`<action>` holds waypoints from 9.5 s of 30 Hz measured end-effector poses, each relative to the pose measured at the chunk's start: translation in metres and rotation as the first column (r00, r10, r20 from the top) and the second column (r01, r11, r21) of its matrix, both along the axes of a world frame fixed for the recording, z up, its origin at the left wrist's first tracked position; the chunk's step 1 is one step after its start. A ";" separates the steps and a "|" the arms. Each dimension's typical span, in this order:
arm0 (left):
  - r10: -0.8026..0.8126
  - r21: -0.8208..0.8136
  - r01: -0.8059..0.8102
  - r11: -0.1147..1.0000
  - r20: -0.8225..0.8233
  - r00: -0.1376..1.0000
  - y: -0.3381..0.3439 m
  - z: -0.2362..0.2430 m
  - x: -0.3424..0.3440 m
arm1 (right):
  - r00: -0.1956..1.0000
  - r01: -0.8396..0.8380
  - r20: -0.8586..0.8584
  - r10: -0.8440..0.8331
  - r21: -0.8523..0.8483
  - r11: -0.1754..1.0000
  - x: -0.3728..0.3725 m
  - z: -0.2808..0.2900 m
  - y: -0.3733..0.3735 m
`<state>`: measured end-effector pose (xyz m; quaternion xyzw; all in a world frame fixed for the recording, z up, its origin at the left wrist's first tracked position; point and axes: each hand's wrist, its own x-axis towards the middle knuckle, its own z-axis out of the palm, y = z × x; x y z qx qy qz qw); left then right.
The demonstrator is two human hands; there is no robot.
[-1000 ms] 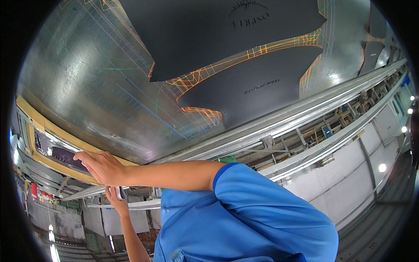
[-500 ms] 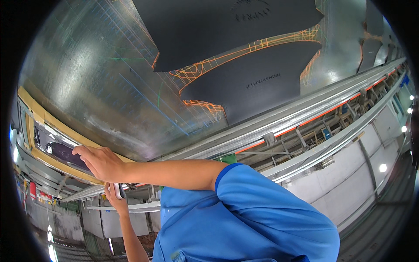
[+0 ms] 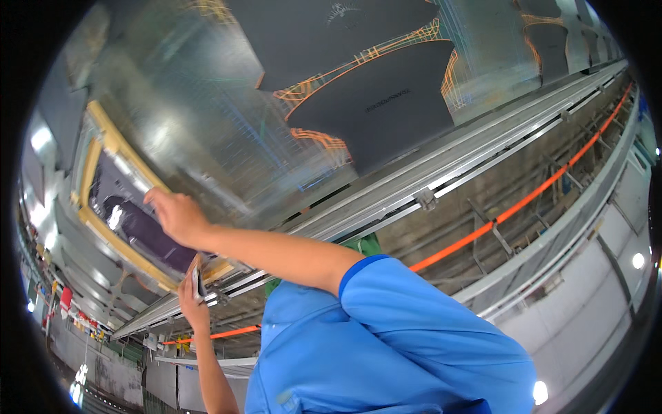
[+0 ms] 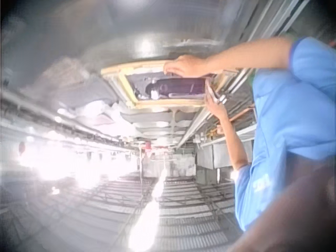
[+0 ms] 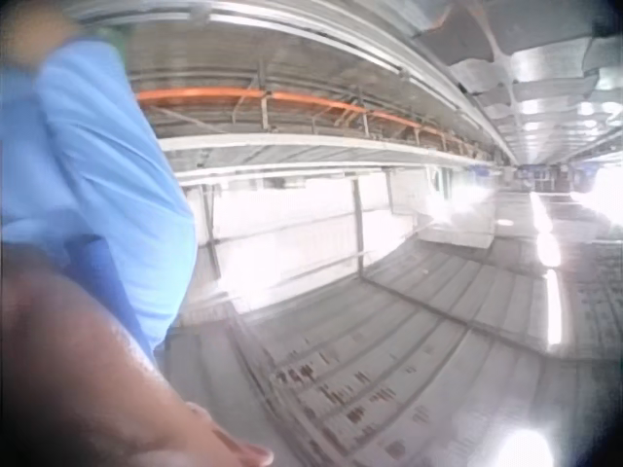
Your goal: The person uses a squeegee to spread ink across a screen-printing frame placed over a flat surface. They repeatedly pull the squeegee from top to bottom to evenly distribute the ink within the frame's boundaries.
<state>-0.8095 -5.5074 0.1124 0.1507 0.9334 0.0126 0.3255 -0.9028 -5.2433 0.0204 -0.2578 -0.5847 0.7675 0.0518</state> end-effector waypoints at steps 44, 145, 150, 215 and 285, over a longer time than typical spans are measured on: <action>0.162 0.488 0.192 0.851 -0.592 0.790 0.013 -0.051 -0.311 | 0.977 -0.020 0.174 -0.126 0.658 0.752 -0.014 0.010 -0.005; -0.002 0.479 0.274 0.834 -0.493 0.870 -0.357 -0.048 -0.071 | 0.996 0.089 -0.052 -0.074 0.669 0.738 -0.095 0.003 -0.317; 0.084 0.514 0.177 0.840 -0.444 0.892 -0.445 -0.049 -0.078 | 0.990 0.141 -0.109 -0.092 0.668 0.731 -0.109 0.003 -0.390; 0.084 0.453 0.311 0.835 -0.665 0.742 -0.430 -0.072 -0.220 | 0.992 0.105 -0.023 -0.123 0.687 0.719 -0.121 -0.028 -0.400; 0.286 0.698 0.088 0.711 -0.402 0.870 -0.893 -0.032 -0.195 | 0.977 0.200 -0.201 -0.074 0.732 0.651 -0.212 -0.005 -0.833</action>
